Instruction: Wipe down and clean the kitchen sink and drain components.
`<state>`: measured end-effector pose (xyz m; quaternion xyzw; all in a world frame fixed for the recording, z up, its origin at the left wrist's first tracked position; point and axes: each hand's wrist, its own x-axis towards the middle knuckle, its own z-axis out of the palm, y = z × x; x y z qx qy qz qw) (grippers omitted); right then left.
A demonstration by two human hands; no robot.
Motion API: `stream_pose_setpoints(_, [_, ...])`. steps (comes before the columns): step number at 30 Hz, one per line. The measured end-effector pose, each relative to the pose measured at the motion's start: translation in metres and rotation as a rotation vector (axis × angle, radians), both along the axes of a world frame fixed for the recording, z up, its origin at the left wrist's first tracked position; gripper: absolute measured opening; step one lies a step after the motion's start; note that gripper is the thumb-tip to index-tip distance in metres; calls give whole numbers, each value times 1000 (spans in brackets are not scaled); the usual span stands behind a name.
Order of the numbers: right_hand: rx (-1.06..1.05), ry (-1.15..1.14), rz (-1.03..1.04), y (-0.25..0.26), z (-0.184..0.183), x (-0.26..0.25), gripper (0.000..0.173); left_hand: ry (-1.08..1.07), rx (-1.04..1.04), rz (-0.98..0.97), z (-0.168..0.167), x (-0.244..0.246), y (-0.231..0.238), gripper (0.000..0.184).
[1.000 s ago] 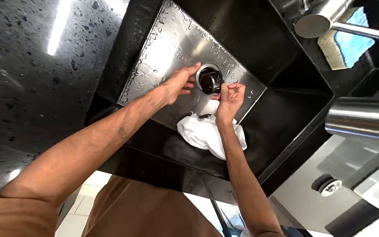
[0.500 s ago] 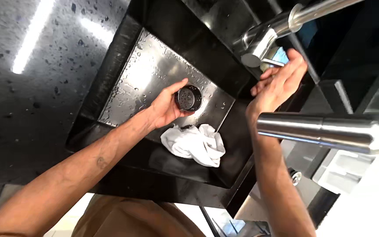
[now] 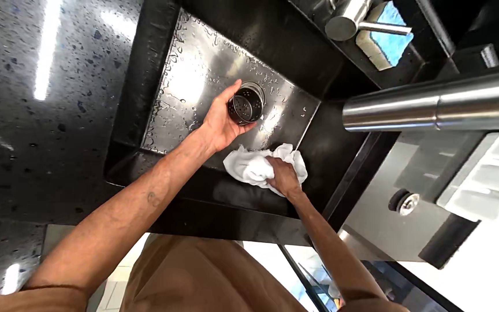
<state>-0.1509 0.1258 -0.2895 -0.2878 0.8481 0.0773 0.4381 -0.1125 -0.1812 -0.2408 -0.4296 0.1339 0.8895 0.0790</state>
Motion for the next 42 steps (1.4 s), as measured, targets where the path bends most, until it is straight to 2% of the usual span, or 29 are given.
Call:
stream_pose_setpoints(2, [45,4,-76,-4,8,-12,69,-8,-20,-12,2,-3,3,59])
stream_pose_setpoints(3, [54,-12,-90,-8,26,-16,63,-14,-30,-18,3,-5,6,59])
stream_pose_setpoints(5, [84,-2,-72,-17,94,-20,51,-11,-54,-33,5,-10,9,59])
stream_pose_setpoints(7, [97,102,-111,-15,185,-26,44,-9,-56,-39,5,-14,14,59])
stream_pose_setpoints(9, [112,345,-162,9,273,-41,46,-22,-35,-38,3,-19,26,57])
stream_pose_setpoints(11, [167,622,-195,34,341,-69,52,-4,-26,-49,-1,-20,39,55])
stream_pose_setpoints(14, [209,998,-199,68,388,-119,63,22,-13,-73,-6,-22,56,55])
stream_pose_setpoints(17, [203,1151,-187,83,378,-177,60,0,19,-62,-6,-23,69,61])
stream_pose_setpoints(19, [129,953,-173,91,351,-191,63,-13,37,-55,-4,-18,76,60])
stream_pose_setpoints(20, [63,848,-146,87,327,-182,58,-19,43,-43,-4,-14,77,58])
stream_pose_setpoints(24, [-418,526,-136,-17,217,-97,43,-5,5,-26,-19,-9,63,53])
stream_pose_setpoints(26, [-657,491,-232,-62,172,-75,39,-23,-6,-36,-25,-8,58,54])
stream_pose_setpoints(28, [-896,577,-346,-106,136,-85,44,-29,-30,-47,-25,-10,50,55])
stream_pose_setpoints(29, [-980,589,-420,-127,131,-90,48,-17,-40,-49,-24,-10,47,55])
stream_pose_setpoints(30, [-958,553,-510,-147,139,-93,48,-1,-44,-47,-23,-9,44,56])
stream_pose_setpoints(32, [-616,332,-648,-184,174,-114,46,18,-21,-30,-19,-5,43,56])
stream_pose_setpoints(34, [-712,360,-530,-188,155,-138,37,40,14,-7,-17,-3,42,57])
stream_pose_setpoints(36, [-594,314,-508,-201,171,-134,35,44,52,13,-14,0,42,56])
stream_pose_setpoints(37, [-661,324,-544,-200,168,-132,33,36,60,22,-11,0,41,56])
stream_pose_setpoints(40, [-1192,430,-530,-180,121,-146,37,37,74,34,-5,-3,36,56])
stream_pose_setpoints(42, [-1348,346,-495,-173,109,-158,40,51,83,43,-3,-5,36,56])
